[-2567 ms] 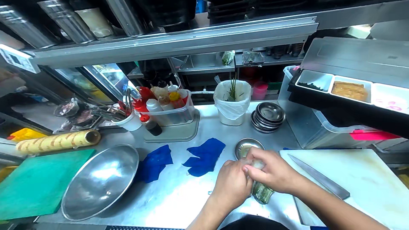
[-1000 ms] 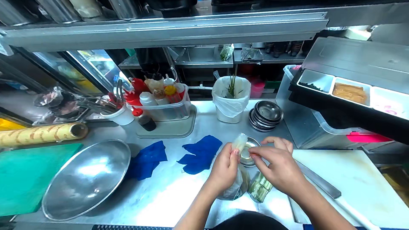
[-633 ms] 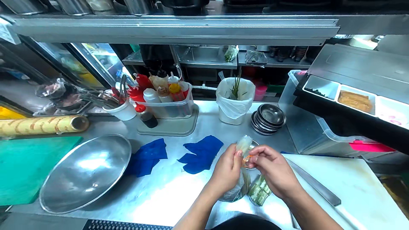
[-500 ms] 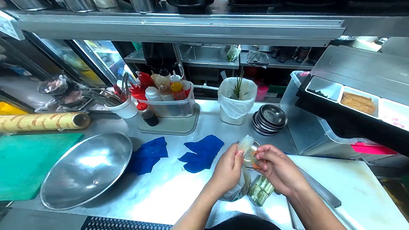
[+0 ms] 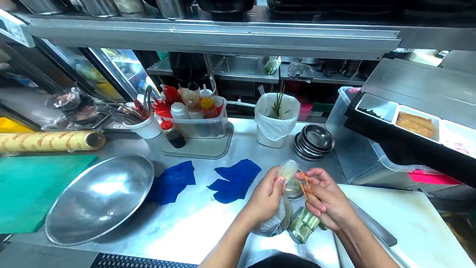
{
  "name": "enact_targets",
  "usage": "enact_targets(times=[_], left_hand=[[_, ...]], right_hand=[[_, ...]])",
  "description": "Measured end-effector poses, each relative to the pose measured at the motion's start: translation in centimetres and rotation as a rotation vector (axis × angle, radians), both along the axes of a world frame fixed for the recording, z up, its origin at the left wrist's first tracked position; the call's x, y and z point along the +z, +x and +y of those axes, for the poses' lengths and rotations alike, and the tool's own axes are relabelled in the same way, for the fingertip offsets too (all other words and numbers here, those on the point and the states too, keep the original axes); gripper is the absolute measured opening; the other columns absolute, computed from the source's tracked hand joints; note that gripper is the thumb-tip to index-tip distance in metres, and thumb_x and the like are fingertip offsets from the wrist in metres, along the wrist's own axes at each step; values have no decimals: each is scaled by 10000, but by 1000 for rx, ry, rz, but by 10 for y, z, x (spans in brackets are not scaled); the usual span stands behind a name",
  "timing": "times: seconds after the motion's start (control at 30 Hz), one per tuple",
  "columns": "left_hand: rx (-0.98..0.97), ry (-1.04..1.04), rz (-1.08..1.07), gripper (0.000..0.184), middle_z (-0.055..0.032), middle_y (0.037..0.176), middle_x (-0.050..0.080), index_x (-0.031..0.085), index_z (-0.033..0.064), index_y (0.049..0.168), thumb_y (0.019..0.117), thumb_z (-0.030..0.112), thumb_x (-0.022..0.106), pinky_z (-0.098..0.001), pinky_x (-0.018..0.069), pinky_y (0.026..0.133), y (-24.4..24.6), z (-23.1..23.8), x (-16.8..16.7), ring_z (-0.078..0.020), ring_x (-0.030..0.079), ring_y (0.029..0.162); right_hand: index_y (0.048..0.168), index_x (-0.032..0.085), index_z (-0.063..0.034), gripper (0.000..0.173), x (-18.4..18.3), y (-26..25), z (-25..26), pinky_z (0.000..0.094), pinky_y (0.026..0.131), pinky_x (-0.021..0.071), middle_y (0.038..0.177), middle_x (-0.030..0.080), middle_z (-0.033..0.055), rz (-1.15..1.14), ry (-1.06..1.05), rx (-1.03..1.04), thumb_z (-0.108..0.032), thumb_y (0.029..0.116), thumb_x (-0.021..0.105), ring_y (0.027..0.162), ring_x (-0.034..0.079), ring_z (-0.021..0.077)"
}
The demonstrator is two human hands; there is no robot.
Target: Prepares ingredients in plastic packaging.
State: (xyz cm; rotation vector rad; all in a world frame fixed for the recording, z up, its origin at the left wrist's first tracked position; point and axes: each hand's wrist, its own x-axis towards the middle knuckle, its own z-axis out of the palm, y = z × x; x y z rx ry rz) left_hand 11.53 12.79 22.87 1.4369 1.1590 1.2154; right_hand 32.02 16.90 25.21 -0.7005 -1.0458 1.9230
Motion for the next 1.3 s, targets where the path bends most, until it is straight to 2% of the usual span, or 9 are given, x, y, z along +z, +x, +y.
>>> enact_targets(times=[0.27,0.47,0.6,0.73,0.9,1.0,1.07,1.2,1.3], left_hand=[[-138,75,134,302,-29,858,591,539,86,1304,1106,259,391,-302,547,734,5,-6,5,-118,604,767],[-235,132,354,373,-100,987,660,526,57,1353,1116,289,354,-389,577,831,8,-9,14,-179,664,874],[-183,121,480,368,-110,1029,670,512,51,1325,1115,304,347,-439,573,888,14,-11,21,-219,682,983],[-82,49,447,327,-73,996,668,452,75,1318,1090,308,425,-428,587,837,21,-14,21,-195,686,935],[-17,14,257,484,-6,1284,668,318,207,1544,1082,249,453,-410,588,949,23,-6,8,-131,686,1097],[13,-10,236,342,-26,1077,704,559,171,1388,1086,247,417,-400,589,878,21,-2,6,-136,691,970],[37,-39,211,302,-26,980,691,604,141,1290,1088,273,422,-372,585,824,16,-1,8,-131,678,893],[49,-101,158,252,-23,873,647,600,132,1235,1079,278,466,-324,551,701,8,3,9,-129,626,739],[13,-100,211,247,-19,822,611,595,127,1197,1084,299,458,-316,532,669,11,5,11,-127,599,700]], right_hand=[[1119,592,-202,195,14,17,30,163,447,450,1386,636,143,39,59,177,-296,982,696,541,599,53],[1216,540,-257,425,23,10,35,166,449,437,1496,550,108,-87,136,574,-254,878,798,624,631,55],[1201,529,-260,466,36,7,22,197,478,496,1420,613,56,-336,260,488,-224,844,826,641,659,82],[1248,492,-230,607,50,5,13,355,700,646,1051,724,80,-662,354,404,-257,780,878,785,742,215],[1353,386,-253,728,41,3,9,297,499,578,1032,727,97,-698,276,280,-306,809,867,623,703,200],[1507,313,-281,782,26,2,-1,330,504,602,1187,707,94,-617,230,143,-240,890,792,631,704,229],[1513,373,-196,591,11,8,-10,319,522,582,1056,737,83,-574,287,49,-204,986,642,627,680,201],[1308,669,-89,333,-8,35,-30,307,696,595,823,710,1,-651,593,106,-230,1053,508,694,666,113],[1126,743,-118,295,0,39,-47,444,1120,464,833,717,-61,-698,960,-5,-281,1073,502,776,675,40]])
